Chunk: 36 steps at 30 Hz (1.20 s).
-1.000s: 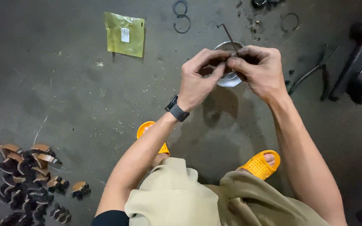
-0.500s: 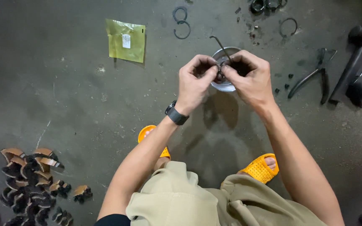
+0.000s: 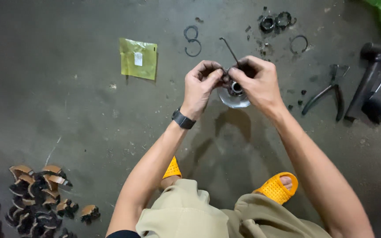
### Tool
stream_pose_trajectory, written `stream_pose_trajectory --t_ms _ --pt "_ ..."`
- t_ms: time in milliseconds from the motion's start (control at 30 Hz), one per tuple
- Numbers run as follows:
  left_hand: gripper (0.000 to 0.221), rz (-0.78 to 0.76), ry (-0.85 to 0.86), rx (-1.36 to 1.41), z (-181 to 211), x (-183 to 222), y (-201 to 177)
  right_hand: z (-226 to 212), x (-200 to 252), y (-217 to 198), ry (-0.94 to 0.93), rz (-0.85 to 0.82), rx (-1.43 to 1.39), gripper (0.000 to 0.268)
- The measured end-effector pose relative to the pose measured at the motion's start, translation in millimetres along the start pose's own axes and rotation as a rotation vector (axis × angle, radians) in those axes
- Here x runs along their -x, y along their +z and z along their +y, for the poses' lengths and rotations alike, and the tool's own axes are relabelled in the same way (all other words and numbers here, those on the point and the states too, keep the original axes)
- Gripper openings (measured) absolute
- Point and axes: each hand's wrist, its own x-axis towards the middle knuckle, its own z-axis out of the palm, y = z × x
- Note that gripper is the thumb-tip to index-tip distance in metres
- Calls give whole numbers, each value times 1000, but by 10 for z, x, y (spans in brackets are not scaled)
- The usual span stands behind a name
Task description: Using a pick and pliers to repair or assemble a motorcycle wheel hub or clutch drum while sitting on a workshop floor.
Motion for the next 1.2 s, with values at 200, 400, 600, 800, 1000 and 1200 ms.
stream_pose_trajectory --t_ms 200,400,600,800,1000,1200 --pt "18 -24 90 -23 268 -229 -8 -230 -468 -90 -54 -144 172 16" --pt "17 59 145 -40 150 -433 -24 -61 -784 5 274 -46 65 35" --pt "19 73 53 52 105 -489 -166 -407 -761 -77 127 -216 148 26" --pt "23 13 25 36 116 -461 -216 -277 -775 -79 -28 -278 114 27" --pt "31 -6 226 -213 337 -388 -9 -208 -802 -132 77 -241 206 19" --pt "11 -26 400 -519 288 -343 -25 -185 -756 -145 217 -216 117 20"
